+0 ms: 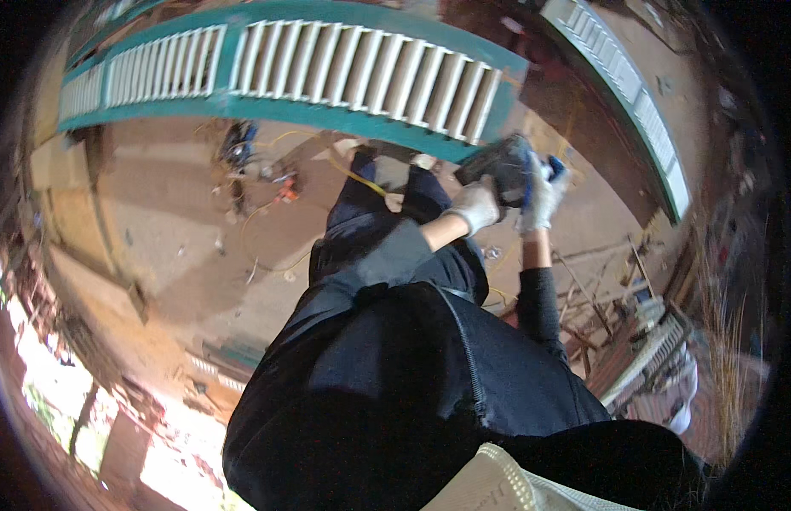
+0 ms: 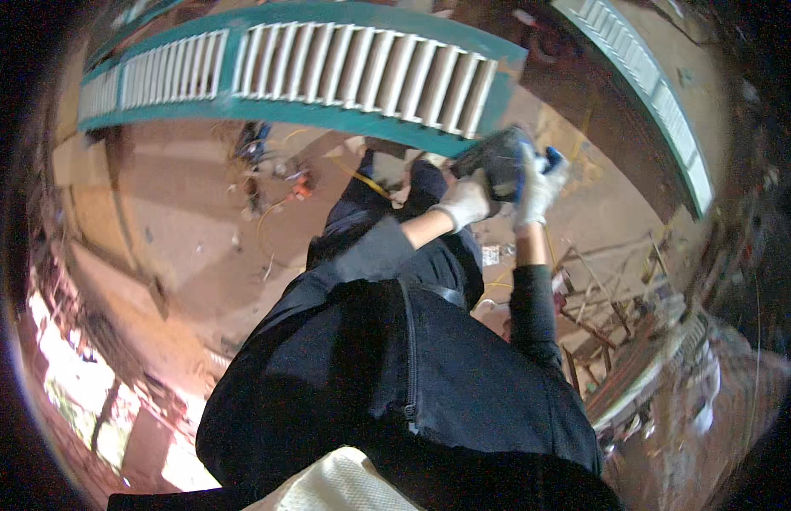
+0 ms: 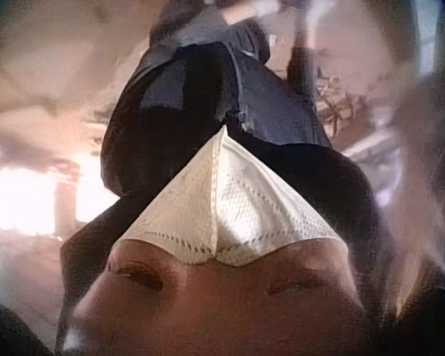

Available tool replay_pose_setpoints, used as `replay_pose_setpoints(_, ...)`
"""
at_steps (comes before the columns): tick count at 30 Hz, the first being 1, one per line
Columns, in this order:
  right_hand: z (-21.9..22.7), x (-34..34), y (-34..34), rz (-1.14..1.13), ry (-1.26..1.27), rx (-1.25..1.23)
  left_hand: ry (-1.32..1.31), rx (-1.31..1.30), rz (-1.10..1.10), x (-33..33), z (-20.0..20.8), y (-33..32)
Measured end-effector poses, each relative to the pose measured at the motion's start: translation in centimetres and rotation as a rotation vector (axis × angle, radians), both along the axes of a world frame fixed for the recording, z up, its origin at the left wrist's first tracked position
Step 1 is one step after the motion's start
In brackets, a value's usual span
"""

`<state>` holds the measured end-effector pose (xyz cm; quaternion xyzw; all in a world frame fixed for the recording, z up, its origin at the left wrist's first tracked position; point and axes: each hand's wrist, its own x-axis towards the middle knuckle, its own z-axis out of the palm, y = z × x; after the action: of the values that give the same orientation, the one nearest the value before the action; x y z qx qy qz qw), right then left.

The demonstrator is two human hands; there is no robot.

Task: The person uses an electric sander to smooth the surface of a green wooden slatted frame. They move the sander along the frame's edges and slats, then set the tool down on the floor.

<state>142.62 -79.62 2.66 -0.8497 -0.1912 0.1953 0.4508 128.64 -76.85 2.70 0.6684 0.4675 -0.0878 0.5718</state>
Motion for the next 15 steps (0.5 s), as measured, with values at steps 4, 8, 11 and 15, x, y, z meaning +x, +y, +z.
replay_pose_setpoints(4, 4.6, -3.9, 4.2, 0.101, -0.046, -0.143, 0.143, -0.241, 0.201, -0.4, 2.6, 1.1)
replay_pose_setpoints(8, 2.4, -0.4, 5.7, 0.219, -0.078, -0.190, 0.053, -0.263, 0.343, 1.7, 3.2, 1.9)
replay_pose_setpoints(11, 4.1, -0.6, 8.4, 0.302, -0.062, -0.207, 0.025, -0.327, 0.474, 2.9, 2.3, 2.6)
replay_pose_setpoints(15, 4.4, -2.0, 7.1, 0.330, -0.017, -0.192, -0.116, -0.358, 0.579, 2.2, 1.7, 0.3)
